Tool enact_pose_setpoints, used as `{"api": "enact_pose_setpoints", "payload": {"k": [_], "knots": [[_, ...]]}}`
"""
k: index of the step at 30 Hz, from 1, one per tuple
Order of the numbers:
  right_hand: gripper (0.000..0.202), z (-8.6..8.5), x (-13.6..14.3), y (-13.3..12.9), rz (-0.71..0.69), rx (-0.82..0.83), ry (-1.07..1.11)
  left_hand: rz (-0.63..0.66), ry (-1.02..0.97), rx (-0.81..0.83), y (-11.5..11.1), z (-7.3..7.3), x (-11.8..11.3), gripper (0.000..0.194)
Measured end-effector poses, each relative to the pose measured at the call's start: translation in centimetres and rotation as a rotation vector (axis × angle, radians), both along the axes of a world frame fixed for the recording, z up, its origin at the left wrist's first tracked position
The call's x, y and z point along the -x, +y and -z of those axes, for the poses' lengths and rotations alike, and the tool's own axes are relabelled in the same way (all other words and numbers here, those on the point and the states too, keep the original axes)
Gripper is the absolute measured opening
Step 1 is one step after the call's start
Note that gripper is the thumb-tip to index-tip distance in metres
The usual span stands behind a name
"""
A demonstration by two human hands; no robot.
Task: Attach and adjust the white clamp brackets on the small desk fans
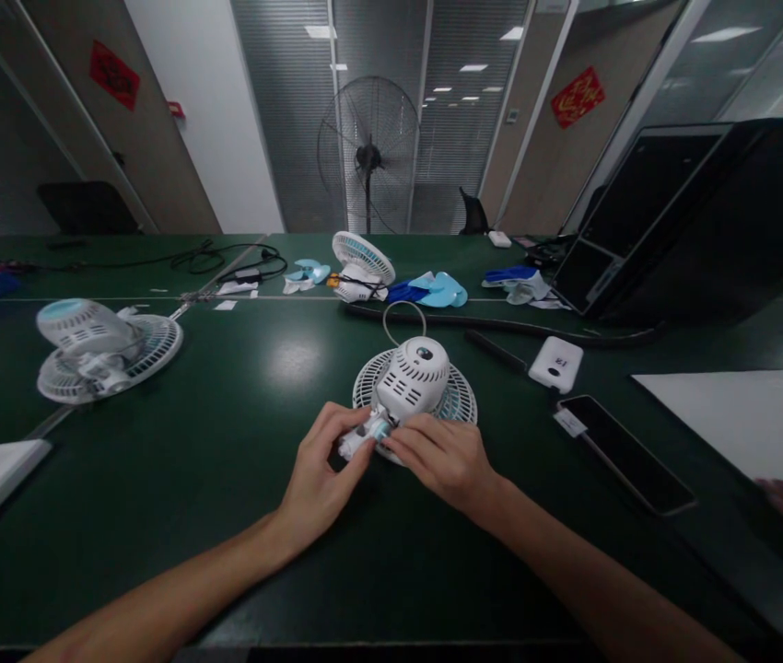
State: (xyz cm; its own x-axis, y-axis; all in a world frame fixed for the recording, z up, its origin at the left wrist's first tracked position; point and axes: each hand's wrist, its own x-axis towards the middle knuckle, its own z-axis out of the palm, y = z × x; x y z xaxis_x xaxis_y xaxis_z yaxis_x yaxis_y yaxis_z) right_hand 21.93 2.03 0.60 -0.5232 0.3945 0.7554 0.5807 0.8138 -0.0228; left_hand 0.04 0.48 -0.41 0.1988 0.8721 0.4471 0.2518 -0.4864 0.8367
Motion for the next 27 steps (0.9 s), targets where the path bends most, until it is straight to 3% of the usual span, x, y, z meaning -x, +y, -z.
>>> {"api": "enact_pose_setpoints", "payload": {"k": [7,11,18,25,27], "knots": [[0.006,-0.3,0.0,-0.3,0.010,0.028,-0.010,0.009,-0.003,-0.011,0.1,-0.3,0.1,0.027],[0.023,-0.6,-0.9,-0.2,-0.020,-0.034,-0.063,0.012,-0.007,0.007,0.0,-0.3,0.2,0.028],[0.007,-0.1,0.1,-0.1,0.030,0.005,-0.021,0.007,-0.011,0.010,0.0,0.0,0.0,0.027],[0.009,-0.4,0.2,-0.5,0.052,0.038,-0.034,0.001,-0.008,0.002,0.1,-0.1,0.2,0.026],[0.020,-0.5,-0.2,-0.4,0.036,0.003,-0.069,0.002,-0.013,-0.003,0.1,0.0,0.1,0.027]]}}
